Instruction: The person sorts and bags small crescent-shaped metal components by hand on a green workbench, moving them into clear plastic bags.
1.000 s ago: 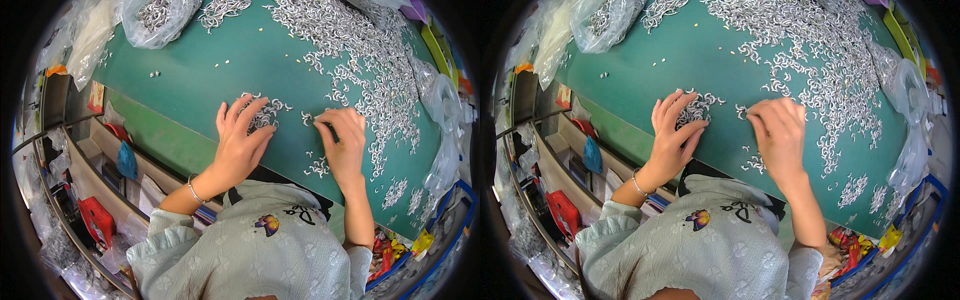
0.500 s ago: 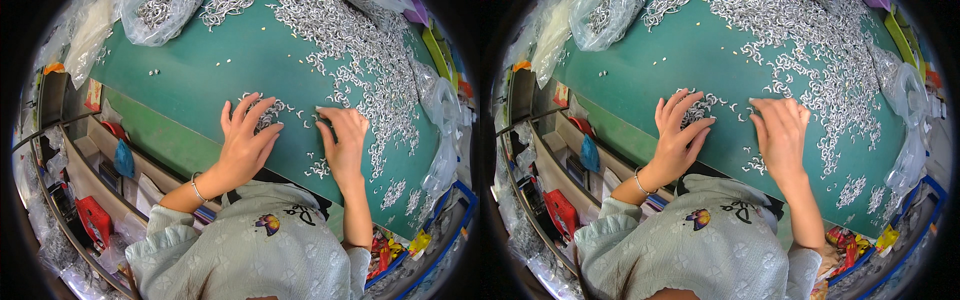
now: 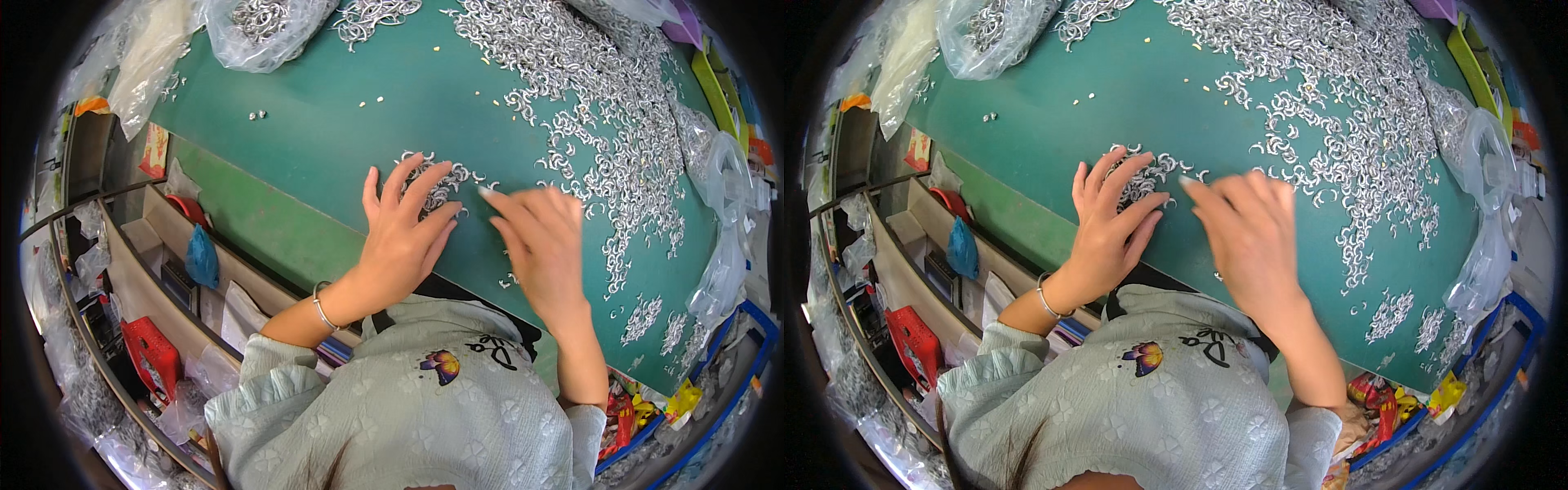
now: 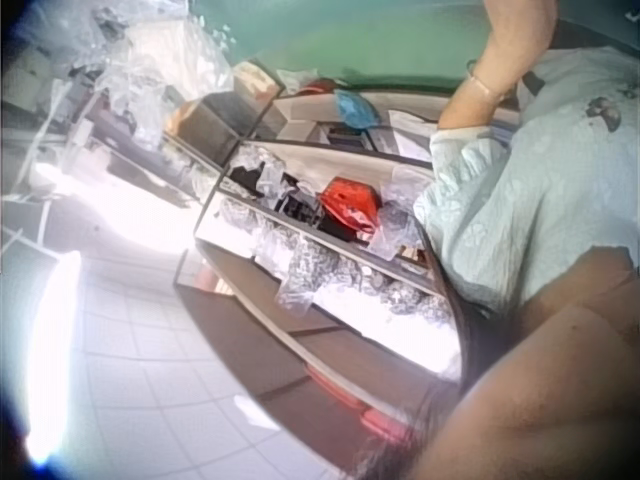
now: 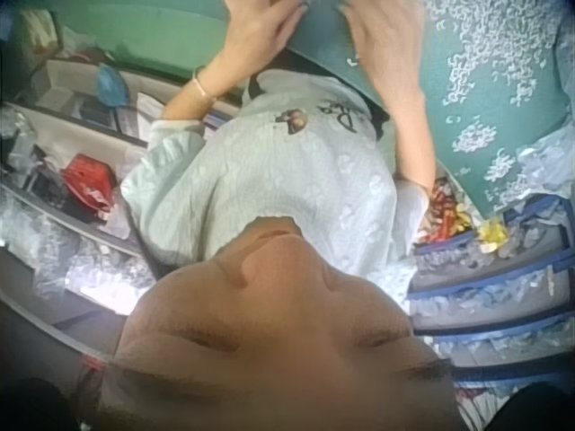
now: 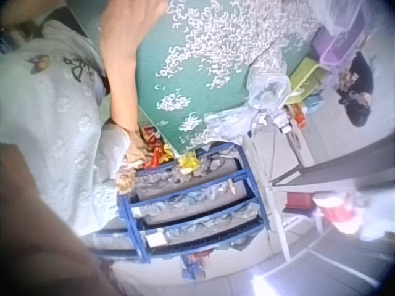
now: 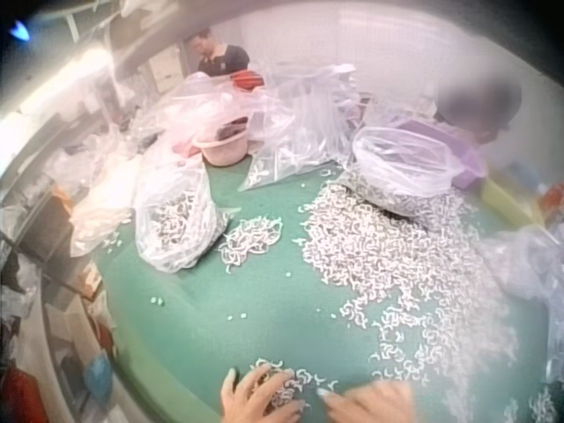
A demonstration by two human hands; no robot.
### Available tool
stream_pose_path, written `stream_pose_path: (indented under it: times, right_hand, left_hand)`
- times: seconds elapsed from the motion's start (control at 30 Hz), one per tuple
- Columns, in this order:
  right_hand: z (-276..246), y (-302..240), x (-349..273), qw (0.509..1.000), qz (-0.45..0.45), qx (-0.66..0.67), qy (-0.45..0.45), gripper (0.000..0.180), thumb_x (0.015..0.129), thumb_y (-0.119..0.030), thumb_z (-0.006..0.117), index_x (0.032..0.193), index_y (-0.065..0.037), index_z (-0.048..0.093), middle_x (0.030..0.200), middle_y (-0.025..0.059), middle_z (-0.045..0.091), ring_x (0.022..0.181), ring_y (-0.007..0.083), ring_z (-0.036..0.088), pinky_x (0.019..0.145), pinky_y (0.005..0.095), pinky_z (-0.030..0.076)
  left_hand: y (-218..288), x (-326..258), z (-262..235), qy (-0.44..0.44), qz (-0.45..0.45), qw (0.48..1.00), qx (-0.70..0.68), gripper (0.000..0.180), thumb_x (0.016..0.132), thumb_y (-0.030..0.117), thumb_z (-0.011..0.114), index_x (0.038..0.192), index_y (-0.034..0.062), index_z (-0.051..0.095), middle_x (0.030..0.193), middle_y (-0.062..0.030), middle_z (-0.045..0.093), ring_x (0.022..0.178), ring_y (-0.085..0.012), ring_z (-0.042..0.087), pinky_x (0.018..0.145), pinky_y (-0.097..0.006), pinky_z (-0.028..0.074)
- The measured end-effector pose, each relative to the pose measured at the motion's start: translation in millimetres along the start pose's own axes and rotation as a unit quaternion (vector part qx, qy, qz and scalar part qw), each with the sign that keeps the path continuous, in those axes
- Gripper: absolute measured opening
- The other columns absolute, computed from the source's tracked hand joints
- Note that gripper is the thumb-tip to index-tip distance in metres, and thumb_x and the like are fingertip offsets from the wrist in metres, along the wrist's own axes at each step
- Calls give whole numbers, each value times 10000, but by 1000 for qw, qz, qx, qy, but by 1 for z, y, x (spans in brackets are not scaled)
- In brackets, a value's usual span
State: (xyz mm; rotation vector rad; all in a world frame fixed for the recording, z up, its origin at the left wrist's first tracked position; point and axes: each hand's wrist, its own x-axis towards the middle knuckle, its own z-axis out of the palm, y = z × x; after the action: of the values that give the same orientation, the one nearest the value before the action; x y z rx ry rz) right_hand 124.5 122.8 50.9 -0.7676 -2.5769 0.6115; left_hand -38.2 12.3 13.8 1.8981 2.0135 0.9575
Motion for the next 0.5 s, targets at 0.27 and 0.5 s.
stream_pose_path:
  times: [0.27, 0.5]
  right_hand:
    - [11, 5, -6, 996, -45, -59, -42, 407, 732, -34, 627, 1132, -98, 663, 894, 35, 546, 860, 206, 505, 769, 351, 347]
    - [12, 0, -4, 996, -65, -32, -52, 441, 712, -10, 632, 1149, -59, 645, 1162, 22, 615, 970, 228, 532, 825, 379, 367]
  left_hand:
    - [-5, -7, -2, 21, -4, 1000, -9, 226, 747, 57, 720, 967, 94, 680, 1358, -116, 478, 1296, -387, 377, 1003, -688, 197]
    - [1, -5, -3, -8, -7, 1000, 9, 249, 735, 64, 744, 965, 155, 718, 1373, -109, 486, 1309, -382, 381, 1054, -631, 195]
